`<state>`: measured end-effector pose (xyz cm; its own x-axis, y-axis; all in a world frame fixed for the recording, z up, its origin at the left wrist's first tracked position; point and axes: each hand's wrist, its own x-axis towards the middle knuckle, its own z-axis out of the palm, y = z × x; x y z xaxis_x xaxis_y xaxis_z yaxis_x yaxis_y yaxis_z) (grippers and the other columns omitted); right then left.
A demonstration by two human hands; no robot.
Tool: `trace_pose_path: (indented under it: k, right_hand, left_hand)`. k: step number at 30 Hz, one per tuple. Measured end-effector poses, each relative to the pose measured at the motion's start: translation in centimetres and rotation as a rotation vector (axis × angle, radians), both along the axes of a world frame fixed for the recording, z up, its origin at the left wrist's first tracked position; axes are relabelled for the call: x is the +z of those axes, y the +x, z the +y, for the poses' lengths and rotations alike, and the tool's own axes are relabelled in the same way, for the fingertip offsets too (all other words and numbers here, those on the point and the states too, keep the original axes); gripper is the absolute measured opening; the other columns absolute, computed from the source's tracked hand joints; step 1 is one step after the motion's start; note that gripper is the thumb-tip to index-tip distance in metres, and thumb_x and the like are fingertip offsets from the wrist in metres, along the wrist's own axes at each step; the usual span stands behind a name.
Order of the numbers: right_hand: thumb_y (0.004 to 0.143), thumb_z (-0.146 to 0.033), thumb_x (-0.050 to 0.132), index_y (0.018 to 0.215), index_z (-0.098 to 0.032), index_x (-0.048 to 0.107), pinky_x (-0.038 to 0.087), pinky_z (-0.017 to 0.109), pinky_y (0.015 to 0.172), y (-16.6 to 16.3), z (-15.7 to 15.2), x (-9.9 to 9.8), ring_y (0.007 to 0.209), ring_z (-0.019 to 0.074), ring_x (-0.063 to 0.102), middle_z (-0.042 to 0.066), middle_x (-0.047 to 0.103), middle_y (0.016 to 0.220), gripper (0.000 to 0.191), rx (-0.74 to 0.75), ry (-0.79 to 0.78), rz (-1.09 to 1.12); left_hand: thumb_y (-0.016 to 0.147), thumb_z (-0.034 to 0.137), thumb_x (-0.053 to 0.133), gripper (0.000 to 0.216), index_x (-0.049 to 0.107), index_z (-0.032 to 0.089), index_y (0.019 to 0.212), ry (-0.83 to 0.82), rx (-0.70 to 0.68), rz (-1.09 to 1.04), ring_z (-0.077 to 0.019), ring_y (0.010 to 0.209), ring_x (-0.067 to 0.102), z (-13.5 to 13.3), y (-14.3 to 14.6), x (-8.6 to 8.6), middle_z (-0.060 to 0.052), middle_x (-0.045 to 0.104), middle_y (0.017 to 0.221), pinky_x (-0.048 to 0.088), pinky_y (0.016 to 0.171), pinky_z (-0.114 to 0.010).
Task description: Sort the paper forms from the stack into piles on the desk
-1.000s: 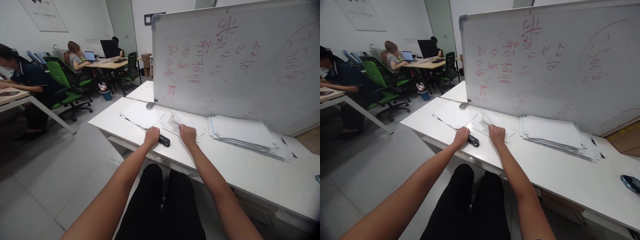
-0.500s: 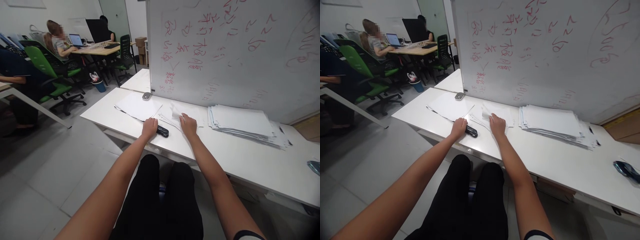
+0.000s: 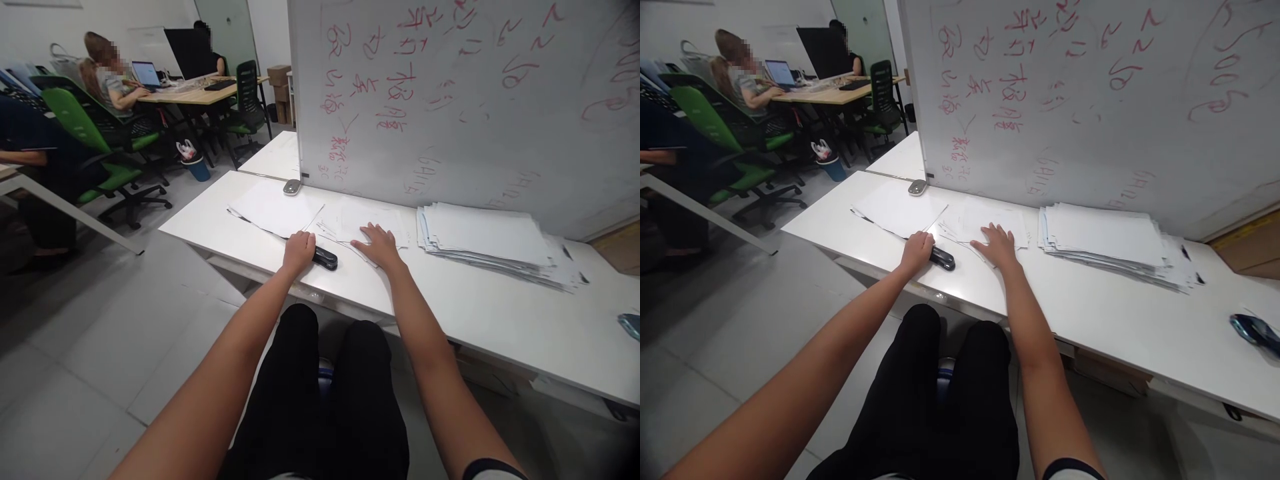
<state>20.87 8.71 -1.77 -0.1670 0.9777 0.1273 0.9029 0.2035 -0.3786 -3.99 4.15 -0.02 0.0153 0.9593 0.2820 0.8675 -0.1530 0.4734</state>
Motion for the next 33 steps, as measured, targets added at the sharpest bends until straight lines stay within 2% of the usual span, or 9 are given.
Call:
trace_pose_path:
  k: [7, 9, 12, 15, 18, 21, 24, 27, 33]
  right_hand:
    - [0.091, -0.049, 0.048, 0.114, -0.024, 0.065, 0.035, 0.040, 0.094, -0.3, 0.2, 0.3, 0.116, 0.0255, 0.053, 0.007, 0.063, 0.123, 0.038, -0.072, 0.157, -0.037]
    - [0.094, -0.047, 0.040, 0.106, -0.021, 0.068, 0.036, 0.039, 0.087, -0.5, 0.2, 0.5, 0.104, 0.0261, 0.058, 0.010, 0.069, 0.106, 0.040, -0.114, 0.188, -0.085]
    - [0.098, -0.045, 0.028, 0.099, -0.015, 0.068, 0.036, 0.039, 0.080, -0.7, 0.2, 0.6, 0.089, 0.0268, 0.059, 0.014, 0.070, 0.088, 0.050, -0.199, 0.227, -0.133]
    - [0.098, -0.042, 0.029, 0.118, -0.014, 0.060, 0.036, 0.040, 0.081, -0.8, 0.3, 0.5, 0.092, 0.0277, 0.058, 0.015, 0.069, 0.095, 0.047, -0.236, 0.260, -0.103]
    - [0.095, -0.041, 0.037, 0.137, -0.015, 0.043, 0.035, 0.044, 0.091, -0.7, 0.3, 0.3, 0.110, 0.0306, 0.052, 0.017, 0.063, 0.117, 0.050, -0.169, 0.231, -0.061]
    - [0.092, -0.043, 0.042, 0.140, -0.018, 0.038, 0.029, 0.049, 0.104, 0.0, 0.0, 0.5, 0.131, 0.0313, 0.037, 0.014, 0.047, 0.140, 0.055, -0.043, 0.132, -0.027]
    - [0.090, -0.038, 0.044, 0.143, -0.017, 0.034, 0.028, 0.045, 0.109, 1.0, -0.4, 0.8, 0.135, 0.0269, 0.035, 0.012, 0.043, 0.145, 0.058, 0.022, 0.047, 0.035]
    - [0.090, -0.036, 0.045, 0.142, -0.016, 0.037, 0.028, 0.042, 0.111, 1.5, -0.7, 1.1, 0.135, 0.0243, 0.036, 0.012, 0.043, 0.144, 0.056, 0.022, 0.019, 0.064]
    - [0.088, -0.045, 0.051, 0.135, -0.020, 0.049, 0.018, 0.047, 0.115, 1.3, -1.2, 1.3, 0.142, 0.0264, 0.023, 0.011, 0.033, 0.151, 0.053, 0.080, -0.060, 0.027]
  left_hand:
    - [0.096, 0.031, 0.026, 0.037, 0.050, 0.020, 0.070, 0.002, 0.014, -0.014, -0.0205, 0.079, 0.049, 0.0, 0.0, 0.1, -0.007, 0.055, 0.078, 0.036, 0.070, -0.034]
    - [0.096, 0.031, 0.026, 0.036, 0.049, 0.020, 0.069, 0.005, 0.019, -0.012, -0.0202, 0.078, 0.049, 0.0, 0.1, 0.1, -0.007, 0.054, 0.078, 0.036, 0.070, -0.034]
    - [0.096, 0.032, 0.026, 0.037, 0.048, 0.021, 0.068, 0.007, 0.018, -0.011, -0.0200, 0.077, 0.049, 0.0, 0.1, 0.2, -0.006, 0.054, 0.077, 0.036, 0.070, -0.034]
    - [0.096, 0.032, 0.026, 0.037, 0.047, 0.021, 0.068, -0.008, 0.020, -0.023, -0.0198, 0.076, 0.049, 0.0, 0.2, 0.3, -0.006, 0.054, 0.076, 0.036, 0.068, -0.034]
    - [0.096, 0.033, 0.026, 0.036, 0.046, 0.021, 0.068, -0.006, 0.018, -0.033, -0.0197, 0.074, 0.048, 0.0, 0.2, 0.4, -0.005, 0.053, 0.074, 0.036, 0.068, -0.034]
    - [0.096, 0.032, 0.026, 0.035, 0.046, 0.022, 0.068, 0.004, 0.006, -0.035, -0.0198, 0.073, 0.048, 0.0, 0.2, 0.5, -0.005, 0.053, 0.073, 0.036, 0.068, -0.034]
    - [0.095, 0.032, 0.027, 0.035, 0.047, 0.022, 0.069, 0.004, 0.001, -0.044, -0.0201, 0.074, 0.049, 0.0, 0.2, 0.6, -0.005, 0.053, 0.073, 0.037, 0.069, -0.035]
    - [0.096, 0.032, 0.026, 0.036, 0.048, 0.022, 0.070, 0.001, -0.002, -0.046, -0.0204, 0.075, 0.050, 0.0, 0.1, 0.6, -0.006, 0.054, 0.074, 0.037, 0.071, -0.035]
    - [0.095, 0.033, 0.026, 0.036, 0.051, 0.022, 0.072, -0.025, 0.017, -0.017, -0.0207, 0.078, 0.051, 0.0, 0.1, 0.7, -0.006, 0.056, 0.078, 0.038, 0.073, -0.035]
